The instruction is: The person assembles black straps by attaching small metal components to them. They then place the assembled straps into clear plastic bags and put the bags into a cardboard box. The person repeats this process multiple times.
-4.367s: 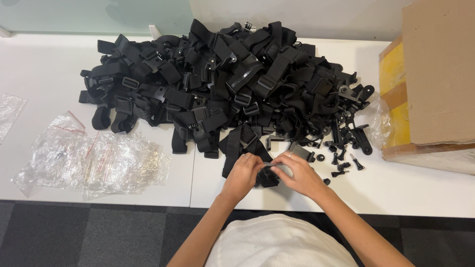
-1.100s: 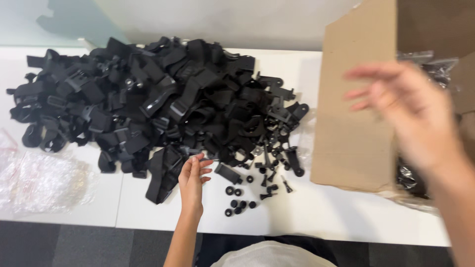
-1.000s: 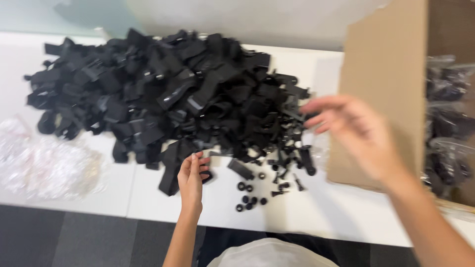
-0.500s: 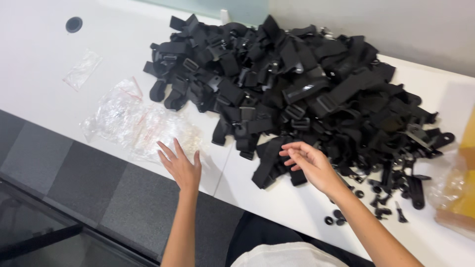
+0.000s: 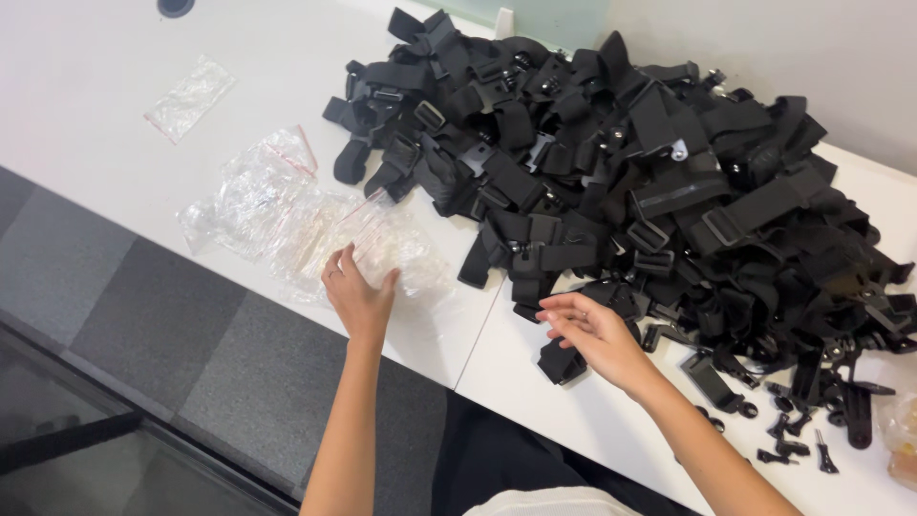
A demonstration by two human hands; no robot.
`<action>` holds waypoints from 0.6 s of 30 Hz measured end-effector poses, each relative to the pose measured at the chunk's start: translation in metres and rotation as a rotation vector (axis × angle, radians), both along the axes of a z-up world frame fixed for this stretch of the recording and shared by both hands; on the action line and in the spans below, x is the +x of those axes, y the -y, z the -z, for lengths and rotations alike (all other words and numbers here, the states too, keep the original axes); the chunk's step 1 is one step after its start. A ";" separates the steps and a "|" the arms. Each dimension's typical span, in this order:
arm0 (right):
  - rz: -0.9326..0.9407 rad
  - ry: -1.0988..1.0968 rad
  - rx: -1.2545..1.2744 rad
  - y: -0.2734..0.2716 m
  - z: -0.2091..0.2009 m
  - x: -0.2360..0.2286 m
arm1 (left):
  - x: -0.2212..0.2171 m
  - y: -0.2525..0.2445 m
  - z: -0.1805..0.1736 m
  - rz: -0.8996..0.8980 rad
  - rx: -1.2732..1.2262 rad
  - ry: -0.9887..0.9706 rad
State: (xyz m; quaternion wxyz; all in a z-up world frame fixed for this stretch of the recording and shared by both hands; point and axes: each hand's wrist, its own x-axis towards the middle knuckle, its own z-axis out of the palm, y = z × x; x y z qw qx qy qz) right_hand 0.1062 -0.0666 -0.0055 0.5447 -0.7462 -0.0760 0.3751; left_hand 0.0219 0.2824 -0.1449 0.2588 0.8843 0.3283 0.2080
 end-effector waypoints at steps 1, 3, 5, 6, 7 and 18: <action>-0.013 0.003 -0.006 -0.008 0.002 0.000 | 0.003 -0.001 -0.007 0.005 0.022 0.066; -0.029 -0.005 -0.004 -0.022 0.005 0.001 | 0.009 -0.008 -0.011 -0.037 -0.069 0.145; -0.035 -0.029 0.014 -0.037 0.011 0.002 | 0.014 -0.016 -0.006 -0.128 -0.296 0.170; -0.072 0.040 -0.005 -0.046 0.015 0.002 | 0.014 -0.019 -0.003 -0.163 -0.321 0.154; -0.107 0.110 -0.023 -0.057 0.021 0.002 | 0.017 -0.021 0.002 -0.197 -0.346 0.138; -0.339 0.400 -0.214 -0.163 0.055 0.023 | 0.019 -0.022 -0.015 0.081 -0.271 0.281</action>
